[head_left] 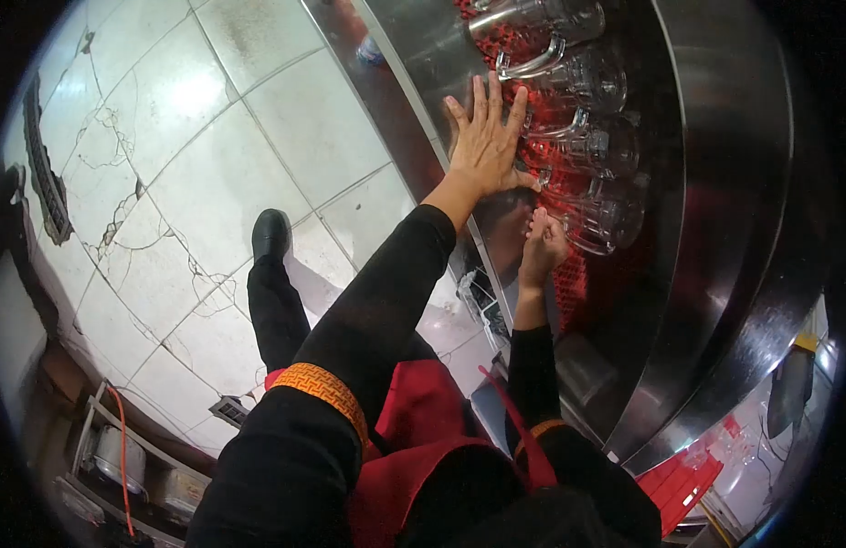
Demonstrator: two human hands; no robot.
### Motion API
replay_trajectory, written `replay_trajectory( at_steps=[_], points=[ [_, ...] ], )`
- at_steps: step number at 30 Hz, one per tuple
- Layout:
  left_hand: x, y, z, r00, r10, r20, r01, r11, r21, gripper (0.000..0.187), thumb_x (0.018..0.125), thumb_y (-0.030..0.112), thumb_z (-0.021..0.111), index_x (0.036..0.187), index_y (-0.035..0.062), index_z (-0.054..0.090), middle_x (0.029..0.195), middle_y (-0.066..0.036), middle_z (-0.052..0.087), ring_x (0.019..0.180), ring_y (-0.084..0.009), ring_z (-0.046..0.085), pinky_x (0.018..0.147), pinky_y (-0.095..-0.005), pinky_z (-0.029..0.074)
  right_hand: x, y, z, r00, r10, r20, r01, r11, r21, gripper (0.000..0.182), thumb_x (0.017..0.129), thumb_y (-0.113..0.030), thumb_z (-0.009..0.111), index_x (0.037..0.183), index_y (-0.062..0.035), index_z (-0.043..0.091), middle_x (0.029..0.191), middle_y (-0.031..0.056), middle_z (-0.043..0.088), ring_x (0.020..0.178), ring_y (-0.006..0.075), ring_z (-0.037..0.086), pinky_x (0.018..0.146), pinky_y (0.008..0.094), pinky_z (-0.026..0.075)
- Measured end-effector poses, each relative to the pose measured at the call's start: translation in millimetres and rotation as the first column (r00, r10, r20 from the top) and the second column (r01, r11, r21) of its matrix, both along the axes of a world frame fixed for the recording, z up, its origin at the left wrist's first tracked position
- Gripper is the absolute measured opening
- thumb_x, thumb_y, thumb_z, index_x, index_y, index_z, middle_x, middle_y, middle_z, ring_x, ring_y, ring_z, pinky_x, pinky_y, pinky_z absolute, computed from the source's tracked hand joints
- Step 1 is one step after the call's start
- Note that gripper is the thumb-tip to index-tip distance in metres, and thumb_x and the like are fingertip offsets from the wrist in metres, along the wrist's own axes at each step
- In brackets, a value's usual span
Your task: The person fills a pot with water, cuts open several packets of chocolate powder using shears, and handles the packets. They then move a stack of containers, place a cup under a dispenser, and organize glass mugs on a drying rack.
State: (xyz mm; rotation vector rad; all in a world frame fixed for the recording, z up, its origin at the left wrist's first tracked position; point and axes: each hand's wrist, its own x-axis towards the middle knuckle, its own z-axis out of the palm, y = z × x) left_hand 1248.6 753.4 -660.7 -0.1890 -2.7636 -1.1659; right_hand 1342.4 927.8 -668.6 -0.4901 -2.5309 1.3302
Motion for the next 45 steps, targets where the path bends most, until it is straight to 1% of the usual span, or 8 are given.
replay_trajectory(
  at_steps=[8,15,20,23,28,33,37,45],
  points=[
    [24.0,-19.3,-8.4,0.991,-0.006,-0.131,0.047,0.948,0.314,0.123,0.054,0.067,0.064,0.135,-0.0052,0.006,0.139,-0.032,0.003,0.129,-0.0475,0.001,0.096,-0.0653,0.008,47.2,-18.5,10.5,0.931,0.324,0.167,-0.332,0.564,0.756,0.037,0.083,-0.021,0.053,0.116,-0.0033,0.051,0.122,0.018,0.045,0.105,0.0333,0.047,0.089,0.0406,0.036],
    [219.0,-141.2,-56.6,0.928,0.264,0.262,-0.291,0.954,0.069,0.083,0.072,0.037,0.065,0.136,0.0057,0.023,0.136,-0.033,0.016,0.127,-0.0463,0.016,0.1,-0.0543,0.014,95.2,-35.1,32.0,0.843,0.399,0.362,-0.537,0.575,0.617,0.06,0.078,-0.017,0.057,0.131,-0.003,0.033,0.135,0.024,0.028,0.118,0.0396,0.034,0.097,0.0445,0.028],
    [439.6,-288.3,-81.6,0.477,0.289,0.83,-0.256,0.949,-0.184,0.059,0.079,0.045,0.054,0.115,-0.0019,0.051,0.108,-0.026,0.054,0.103,-0.0381,0.051,0.09,-0.043,0.038,114.2,-55.2,53.8,0.603,0.282,0.746,-0.745,0.534,0.401,0.056,0.07,-0.018,0.065,0.12,-0.0011,0.045,0.132,0.0288,0.028,0.12,0.0399,0.033,0.097,0.0413,0.032],
    [537.2,-363.4,-67.5,0.419,0.418,0.806,-0.142,0.907,-0.397,0.058,0.071,0.047,0.06,0.096,-0.0056,0.06,0.095,-0.025,0.06,0.094,-0.0392,0.055,0.085,-0.0421,0.042,90.9,-78.2,60.8,-0.06,0.448,0.892,-0.975,0.165,-0.148,0.044,0.077,-0.039,0.056,0.111,-0.0119,0.057,0.11,0.0159,0.057,0.101,0.0349,0.052,0.091,0.0406,0.038],
    [473.1,-434.2,20.6,0.086,0.353,0.932,-0.769,0.618,-0.163,0.031,0.074,0.029,0.063,0.08,-0.0014,0.062,0.06,-0.009,0.054,0.045,-0.0236,0.054,0.036,-0.0367,0.041,25.1,-198.8,148.0,0.209,0.577,0.79,-0.934,0.356,-0.012,0.038,0.076,-0.029,0.057,0.108,-0.0095,0.058,0.106,0.0162,0.058,0.1,0.0338,0.054,0.089,0.0413,0.042],
    [313.3,-495.8,58.7,0.349,0.371,0.86,-0.77,0.637,0.038,0.051,0.073,0.029,0.064,0.112,-0.0012,0.054,0.069,-0.008,0.058,0.052,-0.0204,0.057,0.042,-0.0334,0.045,-59.4,-295.8,257.9,0.436,0.847,0.304,-0.892,0.363,0.268,0.033,0.078,-0.026,0.059,0.104,-0.0068,0.059,0.092,0.0193,0.06,0.086,0.035,0.057,0.078,0.0393,0.045],
    [186.9,-553.8,44.4,0.631,0.44,0.639,-0.599,0.8,0.039,0.048,0.072,0.035,0.063,0.103,-0.0015,0.06,0.098,-0.023,0.06,0.098,-0.0338,0.056,0.087,-0.0387,0.042,-111.3,-326.5,367.2,0.509,0.835,0.21,-0.858,0.471,0.204,0.032,0.077,-0.023,0.06,0.103,-0.0048,0.059,0.096,0.0184,0.061,0.09,0.0317,0.058,0.08,0.0363,0.046],
    [36.4,-561.0,64.1,0.663,0.378,0.646,-0.537,0.842,0.058,0.045,0.072,0.028,0.068,0.106,0.0001,0.059,0.079,-0.017,0.065,0.067,-0.0223,0.062,0.063,-0.0324,0.05,-224.5,-293.4,498.9,0.802,0.565,-0.195,-0.51,0.817,0.271,0.007,0.073,-0.009,0.062,0.074,-0.0024,0.064,0.071,0.0147,0.061,0.067,0.0245,0.061,0.059,0.0294,0.047]
  ],
)
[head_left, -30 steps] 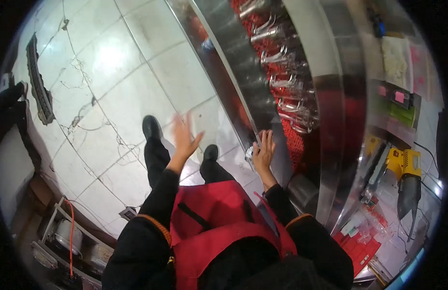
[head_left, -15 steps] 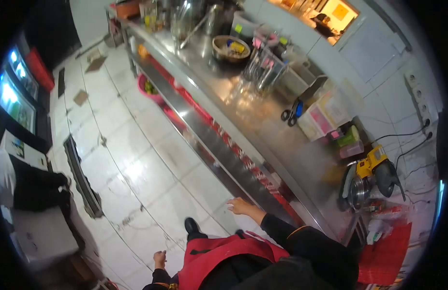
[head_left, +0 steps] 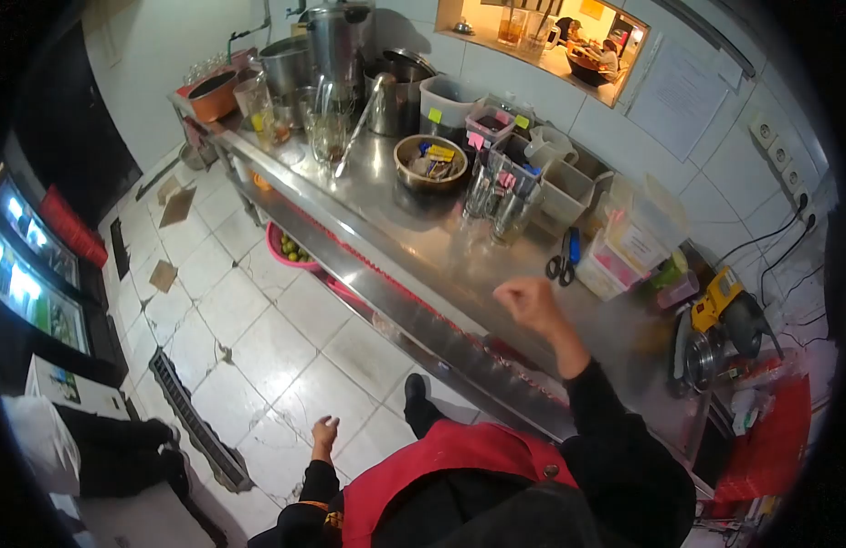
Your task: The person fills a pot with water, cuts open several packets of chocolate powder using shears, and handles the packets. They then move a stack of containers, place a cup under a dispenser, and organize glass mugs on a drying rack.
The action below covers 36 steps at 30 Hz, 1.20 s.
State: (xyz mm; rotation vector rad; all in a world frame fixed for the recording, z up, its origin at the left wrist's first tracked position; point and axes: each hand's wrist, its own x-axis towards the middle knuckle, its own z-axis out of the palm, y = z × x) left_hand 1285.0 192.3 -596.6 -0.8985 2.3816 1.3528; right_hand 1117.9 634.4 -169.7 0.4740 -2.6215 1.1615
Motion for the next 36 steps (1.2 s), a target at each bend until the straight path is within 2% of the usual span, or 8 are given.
replay_trajectory(
  at_steps=[3,4,9,11,12,15,25,36],
  points=[
    [-20.9,4.4,21.1,0.968,-0.202,0.151,0.202,0.979,0.018,0.04,0.074,0.033,0.066,0.099,0.0024,0.062,0.06,-0.009,0.06,0.05,-0.0172,0.059,0.052,-0.0333,0.048,-58.4,24.1,35.5,0.956,-0.084,-0.281,0.086,0.996,-0.007,0.014,0.076,-0.008,0.062,0.065,0.0002,0.059,0.06,0.0104,0.057,0.055,0.015,0.058,0.051,0.0252,0.045],
    [-39.6,-3.5,23.1,0.767,-0.536,0.353,0.589,0.806,-0.058,0.032,0.078,0.032,0.06,0.097,0.0058,0.062,0.068,-0.009,0.063,0.056,-0.0219,0.061,0.053,-0.0359,0.049,-81.6,29.3,49.3,0.945,-0.124,-0.304,0.101,0.991,-0.091,0.017,0.077,-0.008,0.062,0.064,0.0005,0.057,0.058,0.0089,0.056,0.053,0.0114,0.057,0.049,0.024,0.044],
    [-97.6,-61.4,7.0,0.38,-0.922,0.068,0.825,0.305,-0.476,0.025,0.081,0.028,0.055,0.095,0.0082,0.062,0.08,-0.012,0.063,0.07,-0.0268,0.063,0.057,-0.0378,0.051,-190.9,45.8,95.3,0.904,-0.324,-0.277,0.201,0.897,-0.393,0.014,0.086,-0.013,0.054,0.08,-0.0007,0.058,0.066,0.0041,0.059,0.054,0.0084,0.057,0.05,0.0199,0.045],
    [-147.3,-86.6,33.0,0.903,-0.394,0.173,0.399,0.917,0.002,0.034,0.08,0.029,0.058,0.103,0.0036,0.058,0.077,-0.012,0.062,0.06,-0.0239,0.062,0.048,-0.0349,0.048,-237.2,45.0,108.0,0.902,-0.341,-0.264,0.213,0.885,-0.415,0.015,0.087,-0.014,0.053,0.083,-0.0005,0.058,0.066,0.004,0.059,0.055,0.0087,0.057,0.051,0.0197,0.045],
    [-168.4,-94.1,47.3,0.979,-0.077,0.186,0.051,0.988,0.144,0.04,0.079,0.029,0.059,0.107,0.0013,0.056,0.076,-0.012,0.061,0.055,-0.0224,0.061,0.043,-0.0335,0.046,-259.8,44.5,114.3,0.9,-0.356,-0.252,0.224,0.874,-0.432,0.016,0.088,-0.015,0.051,0.086,-0.0003,0.058,0.066,0.0038,0.059,0.056,0.009,0.057,0.052,0.0194,0.046],
    [-227.7,-120.4,75.0,0.971,0.179,0.159,-0.214,0.947,0.238,0.045,0.077,0.027,0.061,0.112,0.0001,0.053,0.074,-0.011,0.06,0.051,-0.0213,0.06,0.036,-0.031,0.042,-330.2,42.6,130.4,0.894,-0.4,-0.199,0.284,0.852,-0.44,0.016,0.087,-0.016,0.052,0.085,-0.0005,0.058,0.066,0.0044,0.059,0.056,0.0086,0.057,0.052,0.0195,0.046],
    [-424.8,-210.1,101.5,0.92,-0.274,0.279,0.264,0.962,0.076,0.031,0.078,0.027,0.06,0.095,0.0011,0.059,0.069,-0.009,0.06,0.052,-0.0213,0.062,0.037,-0.0341,0.046,-523.7,59.4,169.5,0.765,-0.643,0.039,0.518,0.579,-0.629,0.02,0.084,-0.024,0.058,0.084,-0.0045,0.059,0.075,0.0031,0.06,0.066,0.0105,0.058,0.057,0.0233,0.049],
    [-516.5,-203.0,100.9,0.995,0.041,0.093,-0.041,0.999,-0.001,0.042,0.074,0.024,0.066,0.106,-0.0013,0.059,0.076,-0.015,0.064,0.053,-0.0182,0.06,0.045,-0.0289,0.048,-719.0,153.3,178.9,0.667,-0.741,0.076,0.7,0.589,-0.403,0.036,0.079,-0.035,0.06,0.103,-0.0084,0.058,0.097,0.0066,0.058,0.077,0.0184,0.057,0.064,0.0306,0.049]
  ],
)
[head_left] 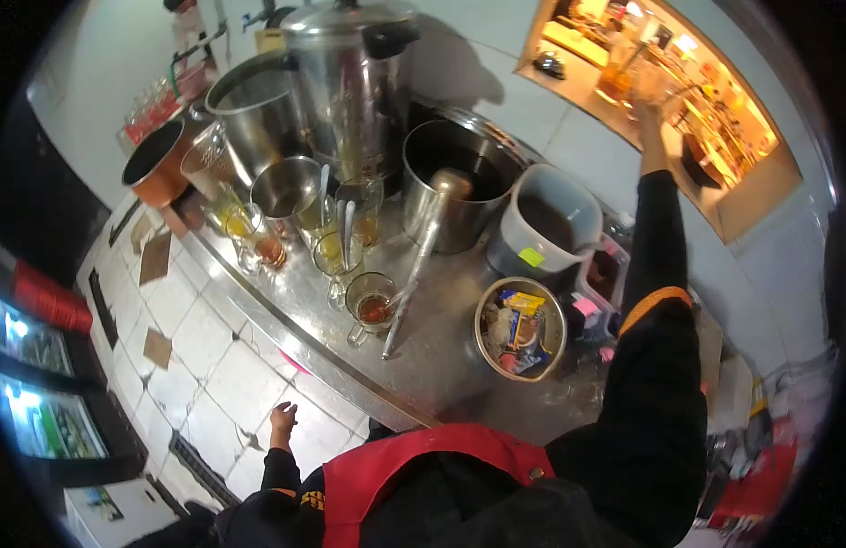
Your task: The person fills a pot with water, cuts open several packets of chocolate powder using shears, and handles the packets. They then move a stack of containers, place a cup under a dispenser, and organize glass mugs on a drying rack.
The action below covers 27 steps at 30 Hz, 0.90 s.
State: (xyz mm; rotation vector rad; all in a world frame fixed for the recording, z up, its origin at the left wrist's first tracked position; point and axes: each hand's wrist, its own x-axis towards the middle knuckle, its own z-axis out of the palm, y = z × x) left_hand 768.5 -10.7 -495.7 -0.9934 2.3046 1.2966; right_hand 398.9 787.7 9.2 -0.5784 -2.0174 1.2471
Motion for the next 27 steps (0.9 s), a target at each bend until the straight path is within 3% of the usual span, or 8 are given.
replay_trajectory(
  at_steps=[5,7,9,13,17,20,23,27],
  points=[
    [35.8,39.2,-3.6,0.968,-0.084,0.235,0.076,0.996,0.044,0.042,0.073,0.026,0.067,0.105,0.0,0.06,0.072,-0.013,0.063,0.05,-0.0154,0.058,0.047,-0.028,0.048,-67.2,85.9,-14.5,0.943,0.323,-0.087,-0.333,0.931,-0.149,0.04,0.088,-0.028,0.048,0.12,-0.0044,0.045,0.11,0.0144,0.054,0.1,0.0221,0.054,0.075,0.0336,0.049],
    [49.8,45.6,-9.9,0.921,-0.239,0.309,0.248,0.969,0.011,0.042,0.072,0.033,0.066,0.102,0.0029,0.062,0.075,-0.014,0.064,0.06,-0.02,0.062,0.058,-0.0316,0.051,-109.5,160.1,-33.9,0.849,0.528,0.001,-0.515,0.828,0.221,0.045,0.089,-0.032,0.045,0.124,-0.0036,0.042,0.114,0.0188,0.05,0.101,0.0265,0.054,0.078,0.0345,0.049],
    [66.6,31.5,-49.5,0.894,-0.368,0.256,0.398,0.915,-0.073,0.044,0.071,0.04,0.064,0.1,0.0056,0.064,0.083,-0.017,0.065,0.077,-0.0266,0.063,0.074,-0.0348,0.05,-93.6,120.9,-22.5,0.872,0.417,-0.257,-0.441,0.896,-0.043,0.046,0.086,-0.04,0.049,0.116,-0.0051,0.046,0.103,0.0147,0.056,0.084,0.0238,0.061,0.068,0.0321,0.052],
    [49.4,29.4,-31.2,0.909,-0.339,0.242,0.375,0.919,-0.12,0.045,0.071,0.042,0.063,0.099,0.0067,0.064,0.092,-0.018,0.063,0.088,-0.0303,0.061,0.083,-0.0357,0.046,-60.6,51.4,11.6,0.956,0.294,0.021,-0.29,0.952,-0.098,0.052,0.082,-0.045,0.055,0.113,-0.0045,0.047,0.099,0.0136,0.054,0.075,0.022,0.061,0.063,0.0287,0.052],
    [16.4,26.6,-0.3,0.946,-0.322,0.046,0.316,0.875,-0.368,0.041,0.072,0.035,0.065,0.101,0.0066,0.062,0.083,-0.019,0.063,0.082,-0.0308,0.061,0.076,-0.0381,0.048,-51.4,94.2,14.4,0.948,0.306,0.086,-0.301,0.951,-0.071,0.045,0.078,-0.047,0.06,0.093,-0.0046,0.051,0.083,0.0088,0.054,0.07,0.0217,0.061,0.061,0.0281,0.053],
    [-23.5,23.5,33.5,0.963,-0.014,-0.27,-0.115,0.883,-0.454,0.035,0.072,0.023,0.064,0.103,0.0072,0.058,0.072,-0.017,0.062,0.071,-0.0295,0.06,0.066,-0.0382,0.046,-21.5,82.4,23.0,0.939,0.299,0.172,-0.293,0.954,-0.06,0.044,0.077,-0.049,0.06,0.084,-0.0066,0.052,0.077,0.0066,0.053,0.065,0.0197,0.06,0.057,0.0269,0.052],
    [-65.2,21.9,87.5,0.839,0.12,-0.531,-0.354,0.862,-0.363,0.033,0.073,0.014,0.062,0.104,0.0055,0.055,0.081,-0.015,0.058,0.073,-0.0259,0.056,0.066,-0.0352,0.045,51.8,-7.6,30.8,0.931,0.255,0.262,-0.251,0.967,-0.049,0.052,0.074,-0.06,0.056,0.068,-0.0081,0.049,0.066,0.0019,0.048,0.051,0.0126,0.054,0.047,0.0229,0.046],
    [-108.5,43.9,163.9,0.603,0.029,-0.797,-0.422,0.86,-0.288,0.039,0.073,0.01,0.063,0.111,0.0064,0.054,0.094,-0.013,0.054,0.082,-0.0226,0.054,0.067,-0.0324,0.044,140.2,-97.8,35.8,0.909,0.305,0.285,-0.307,0.951,-0.036,0.049,0.079,-0.057,0.052,0.067,-0.0094,0.047,0.062,0.0022,0.048,0.05,0.0118,0.055,0.044,0.0239,0.045]
  ],
)
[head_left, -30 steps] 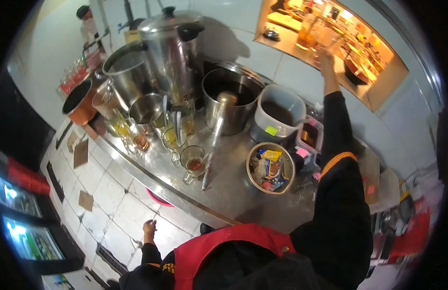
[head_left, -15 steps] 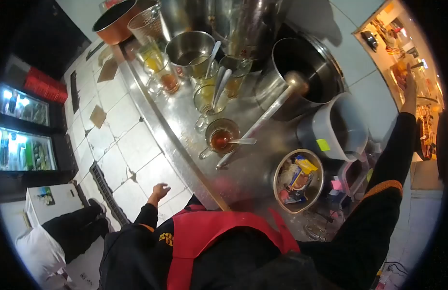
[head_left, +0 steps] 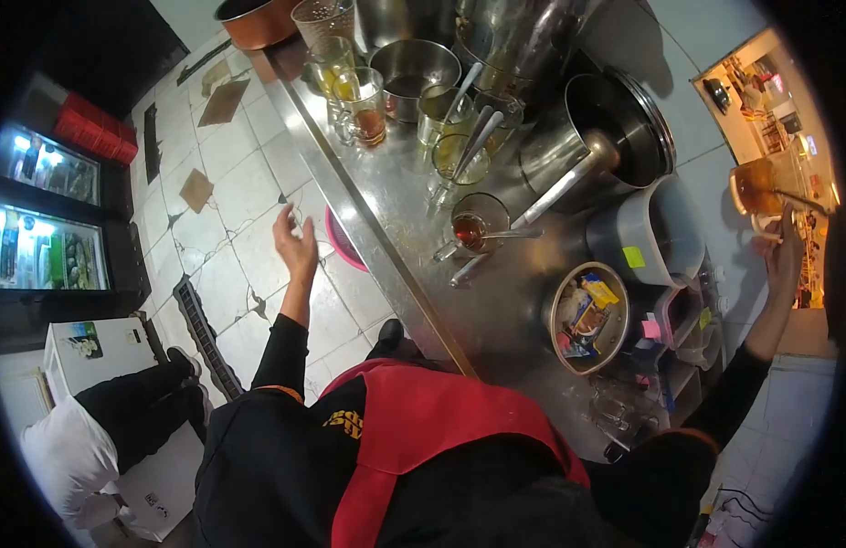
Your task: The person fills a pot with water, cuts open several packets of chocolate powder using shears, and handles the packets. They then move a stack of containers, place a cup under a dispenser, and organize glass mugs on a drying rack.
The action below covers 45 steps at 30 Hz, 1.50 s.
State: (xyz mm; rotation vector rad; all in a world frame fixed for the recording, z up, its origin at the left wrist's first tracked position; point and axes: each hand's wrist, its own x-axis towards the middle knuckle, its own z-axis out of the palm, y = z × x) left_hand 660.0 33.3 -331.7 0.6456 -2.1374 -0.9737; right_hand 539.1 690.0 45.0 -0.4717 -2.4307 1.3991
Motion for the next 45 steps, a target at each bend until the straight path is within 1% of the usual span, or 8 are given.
replay_trajectory(
  at_steps=[6,12,20,34,39,40,42,45],
  points=[
    [-11.4,67.4,83.6,0.902,-0.333,-0.275,0.407,0.87,0.28,0.041,0.073,0.01,0.066,0.111,0.0036,0.053,0.093,-0.007,0.055,0.086,-0.0165,0.053,0.072,-0.0277,0.044,112.4,-162.3,-26.5,0.909,0.39,-0.149,-0.41,0.901,-0.139,0.045,0.087,-0.047,0.046,0.067,-0.0066,0.049,0.058,0.0042,0.049,0.045,0.0138,0.054,0.043,0.0282,0.048],
    [31.8,95.6,153.1,0.577,-0.649,-0.496,0.645,0.734,-0.211,0.101,0.051,0.057,0.076,0.124,-0.0005,0.037,0.117,-0.02,0.043,0.102,-0.0307,0.046,0.086,-0.039,0.037,154.7,-314.3,-103.7,0.807,0.59,-0.026,-0.531,0.706,-0.469,0.043,0.088,-0.038,0.049,0.066,-0.0014,0.054,0.059,0.0071,0.056,0.049,0.0167,0.059,0.045,0.0262,0.048],
    [10.2,63.7,126.7,0.818,-0.535,-0.211,0.42,0.807,-0.416,0.061,0.055,0.012,0.072,0.111,0.0037,0.049,0.094,-0.012,0.055,0.084,-0.0295,0.049,0.072,-0.0392,0.04,111.3,-447.2,-197.4,0.787,0.603,0.129,-0.478,0.729,-0.491,0.042,0.085,-0.038,0.054,0.07,0.0009,0.054,0.064,0.0088,0.057,0.046,0.019,0.059,0.037,0.0237,0.045],
    [-69.7,47.1,48.4,0.942,-0.317,0.109,0.334,0.866,-0.372,0.065,0.06,0.012,0.065,0.121,0.0123,0.045,0.094,-0.007,0.059,0.088,-0.0261,0.049,0.074,-0.0397,0.036,19.0,-505.6,-326.9,0.886,0.463,0.024,-0.459,0.884,-0.091,0.039,0.082,-0.039,0.057,0.08,-0.0001,0.061,0.069,0.0121,0.063,0.048,0.0203,0.058,0.041,0.03,0.045],
    [-91.5,43.0,23.4,0.944,-0.328,-0.035,0.294,0.884,-0.364,0.061,0.064,0.02,0.066,0.12,0.0062,0.045,0.099,-0.013,0.055,0.088,-0.0304,0.05,0.079,-0.0395,0.038,70.4,-493.4,-240.4,0.832,0.554,-0.014,-0.553,0.832,0.045,0.057,0.075,-0.035,0.061,0.116,0.0017,0.045,0.091,0.024,0.06,0.09,0.0371,0.058,0.077,0.0406,0.046],
    [-90.0,50.2,25.6,0.935,-0.318,-0.154,0.246,0.898,-0.364,0.063,0.065,0.024,0.068,0.12,0.003,0.045,0.102,-0.014,0.055,0.088,-0.0302,0.049,0.08,-0.0385,0.037,77.8,-486.8,-246.8,0.76,0.579,-0.295,-0.535,0.815,0.224,0.061,0.074,-0.03,0.063,0.119,0.0044,0.039,0.091,0.0246,0.06,0.09,0.038,0.058,0.075,0.0414,0.047],
    [-91.7,45.8,19.3,0.935,-0.334,-0.121,0.272,0.893,-0.358,0.069,0.063,0.025,0.071,0.121,0.0002,0.042,0.103,-0.014,0.054,0.092,-0.0309,0.05,0.081,-0.0382,0.036,107.5,-439.4,-158.2,0.55,0.829,-0.101,-0.831,0.555,0.03,0.035,0.075,-0.017,0.062,0.103,0.002,0.056,0.077,0.0193,0.063,0.068,0.0279,0.064,0.06,0.0329,0.05],
    [-83.7,42.2,14.7,0.939,-0.328,-0.106,0.253,0.864,-0.434,0.075,0.061,0.011,0.069,0.127,0.0004,0.034,0.123,-0.016,0.045,0.104,-0.03,0.046,0.09,-0.0407,0.03,119.7,-358.3,-78.8,0.507,0.707,-0.493,-0.719,0.662,0.21,0.011,0.077,-0.011,0.062,0.078,-0.0009,0.066,0.071,0.01,0.065,0.056,0.0136,0.062,0.052,0.0226,0.048]
  ],
)
